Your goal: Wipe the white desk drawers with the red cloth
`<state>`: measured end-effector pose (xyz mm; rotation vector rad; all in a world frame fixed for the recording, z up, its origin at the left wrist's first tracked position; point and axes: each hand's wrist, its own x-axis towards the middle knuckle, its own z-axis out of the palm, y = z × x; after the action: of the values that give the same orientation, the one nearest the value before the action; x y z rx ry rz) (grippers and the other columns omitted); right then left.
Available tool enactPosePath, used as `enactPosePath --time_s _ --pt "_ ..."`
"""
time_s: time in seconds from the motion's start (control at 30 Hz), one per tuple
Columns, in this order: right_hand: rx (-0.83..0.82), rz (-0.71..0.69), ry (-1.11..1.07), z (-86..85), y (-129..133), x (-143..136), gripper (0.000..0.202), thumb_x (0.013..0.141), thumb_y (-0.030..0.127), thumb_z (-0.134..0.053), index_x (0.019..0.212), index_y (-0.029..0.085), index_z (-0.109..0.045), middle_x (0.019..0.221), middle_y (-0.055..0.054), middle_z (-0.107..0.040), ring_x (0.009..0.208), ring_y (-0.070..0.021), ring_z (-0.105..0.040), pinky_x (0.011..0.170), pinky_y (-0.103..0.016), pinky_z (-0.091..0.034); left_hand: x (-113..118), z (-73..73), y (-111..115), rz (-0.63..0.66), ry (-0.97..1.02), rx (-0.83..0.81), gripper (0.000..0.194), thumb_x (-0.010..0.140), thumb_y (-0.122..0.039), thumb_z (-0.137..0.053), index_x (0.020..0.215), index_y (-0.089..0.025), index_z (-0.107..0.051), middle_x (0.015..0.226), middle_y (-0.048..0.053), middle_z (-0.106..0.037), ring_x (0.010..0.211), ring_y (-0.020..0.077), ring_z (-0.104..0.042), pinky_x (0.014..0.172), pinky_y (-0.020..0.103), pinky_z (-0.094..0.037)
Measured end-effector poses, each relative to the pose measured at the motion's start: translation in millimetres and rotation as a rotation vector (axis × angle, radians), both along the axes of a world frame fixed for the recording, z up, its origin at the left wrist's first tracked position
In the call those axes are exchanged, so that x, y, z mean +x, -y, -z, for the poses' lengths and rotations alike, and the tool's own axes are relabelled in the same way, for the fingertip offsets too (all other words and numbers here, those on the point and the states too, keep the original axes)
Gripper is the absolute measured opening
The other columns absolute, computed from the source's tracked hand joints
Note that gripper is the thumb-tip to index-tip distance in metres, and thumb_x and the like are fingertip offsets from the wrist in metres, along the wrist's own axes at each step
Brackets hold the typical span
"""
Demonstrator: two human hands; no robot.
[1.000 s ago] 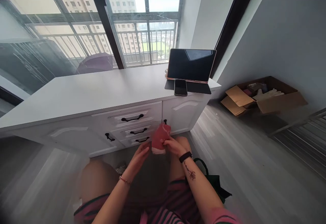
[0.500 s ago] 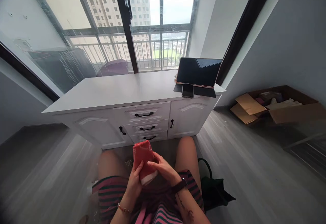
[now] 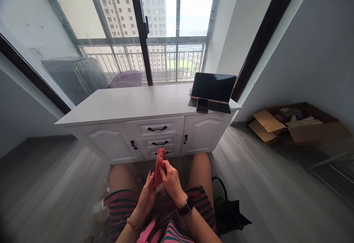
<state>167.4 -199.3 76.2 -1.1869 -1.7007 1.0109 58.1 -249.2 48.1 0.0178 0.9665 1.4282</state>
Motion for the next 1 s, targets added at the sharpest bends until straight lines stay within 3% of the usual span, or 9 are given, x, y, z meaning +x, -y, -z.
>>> enactPosePath --time_s 0.13,0.23,0.33,0.47,0.63,0.73,0.8,0.87,1.0 --pt "-0.008 0.028 0.026 -14.0 -9.7 -0.5 0.018 0.093 0.038 -0.044 0.090 0.023 -0.055 0.085 -0.003 -0.063 0.075 -0.0190 -0.056 0.072 -0.029 -0.039 -2.9 -4.4 -6.5 0.057 0.099 -0.013 0.040 0.096 -0.026 -0.049 0.134 -0.022 -0.057 0.128 0.007 -0.069 0.121 0.0179 -0.061 0.106 0.033 -0.045" --pt "-0.159 -0.097 -0.141 -20.7 -12.5 -2.4 0.018 0.089 0.041 -0.049 0.088 0.024 -0.053 0.081 0.000 -0.058 0.074 -0.0174 -0.052 0.071 -0.028 -0.040 -2.6 -15.0 -9.6 0.164 0.211 0.110 0.032 0.096 -0.033 -0.049 0.113 -0.021 -0.072 0.125 0.007 -0.071 0.118 0.0208 -0.063 0.106 0.036 -0.045" --pt "-0.406 -0.218 -0.423 -20.4 -11.0 -4.9 0.025 0.083 0.048 -0.058 0.091 0.024 -0.054 0.085 0.001 -0.058 0.079 -0.0167 -0.053 0.077 -0.028 -0.044 -2.3 -24.8 -8.2 0.221 0.261 0.172 0.032 0.092 -0.037 -0.055 0.114 -0.022 -0.072 0.127 0.005 -0.070 0.119 0.0229 -0.062 0.106 0.039 -0.045" --pt "-0.622 -0.235 -0.651 -13.6 -10.7 -3.8 0.039 0.076 0.054 -0.067 0.099 0.024 -0.057 0.097 -0.001 -0.061 0.090 -0.0185 -0.057 0.086 -0.031 -0.045 -6.7 -25.3 -5.4 0.221 0.224 0.120 0.038 0.086 -0.040 -0.064 0.116 -0.017 -0.072 0.124 0.009 -0.071 0.122 0.0261 -0.061 0.111 0.041 -0.041" --pt "-0.475 -0.185 -0.434 -6.2 -21.2 6.5 0.041 0.074 0.056 -0.071 0.095 0.022 -0.062 0.096 -0.004 -0.063 0.093 -0.0221 -0.058 0.087 -0.034 -0.046 -13.0 -25.9 -12.8 0.280 0.235 0.090 0.045 0.085 -0.044 -0.064 0.116 -0.011 -0.070 0.120 0.013 -0.072 0.123 0.0285 -0.060 0.113 0.041 -0.040" --pt "-0.402 -0.109 -0.408 -3.4 -27.8 10.3 0.060 0.064 0.052 -0.082 0.112 0.023 -0.062 0.114 -0.007 -0.063 0.108 -0.0253 -0.057 0.097 -0.037 -0.044 -12.2 -33.4 -20.6 0.319 0.216 0.122 0.042 0.083 -0.042 -0.066 0.111 -0.010 -0.072 0.117 0.014 -0.073 0.121 0.0291 -0.062 0.112 0.040 -0.041" --pt "-0.511 -0.221 -0.528 -2.7 -30.8 10.1 0.073 0.060 0.052 -0.084 0.122 0.022 -0.059 0.123 -0.009 -0.062 0.115 -0.0264 -0.057 0.100 -0.038 -0.043 -10.1 -38.0 -26.2 0.343 0.199 0.137 0.039 0.082 -0.040 -0.068 0.109 -0.011 -0.073 0.115 0.015 -0.074 0.118 0.0300 -0.063 0.111 0.042 -0.041" --pt "-0.664 -0.317 -0.603 -3.2 -33.8 9.0 0.068 0.061 0.055 -0.083 0.116 0.019 -0.064 0.115 -0.009 -0.067 0.107 -0.0265 -0.062 0.094 -0.039 -0.046 -8.8 -41.3 -30.9 0.399 0.204 0.141 0.042 0.079 -0.041 -0.071 0.109 -0.012 -0.072 0.114 0.017 -0.073 0.116 0.0321 -0.064 0.110 0.046 -0.041" --pt "-0.722 -0.209 -0.599 -5.9 -44.6 14.1 0.063 0.057 0.057 -0.084 0.104 0.017 -0.071 0.106 -0.009 -0.072 0.098 -0.0277 -0.066 0.091 -0.041 -0.047 -20.3 -48.4 -27.2 0.426 0.060 0.217 0.062 0.066 -0.043 -0.082 0.122 -0.022 -0.067 0.120 0.015 -0.070 0.121 0.0342 -0.061 0.111 0.050 -0.038"
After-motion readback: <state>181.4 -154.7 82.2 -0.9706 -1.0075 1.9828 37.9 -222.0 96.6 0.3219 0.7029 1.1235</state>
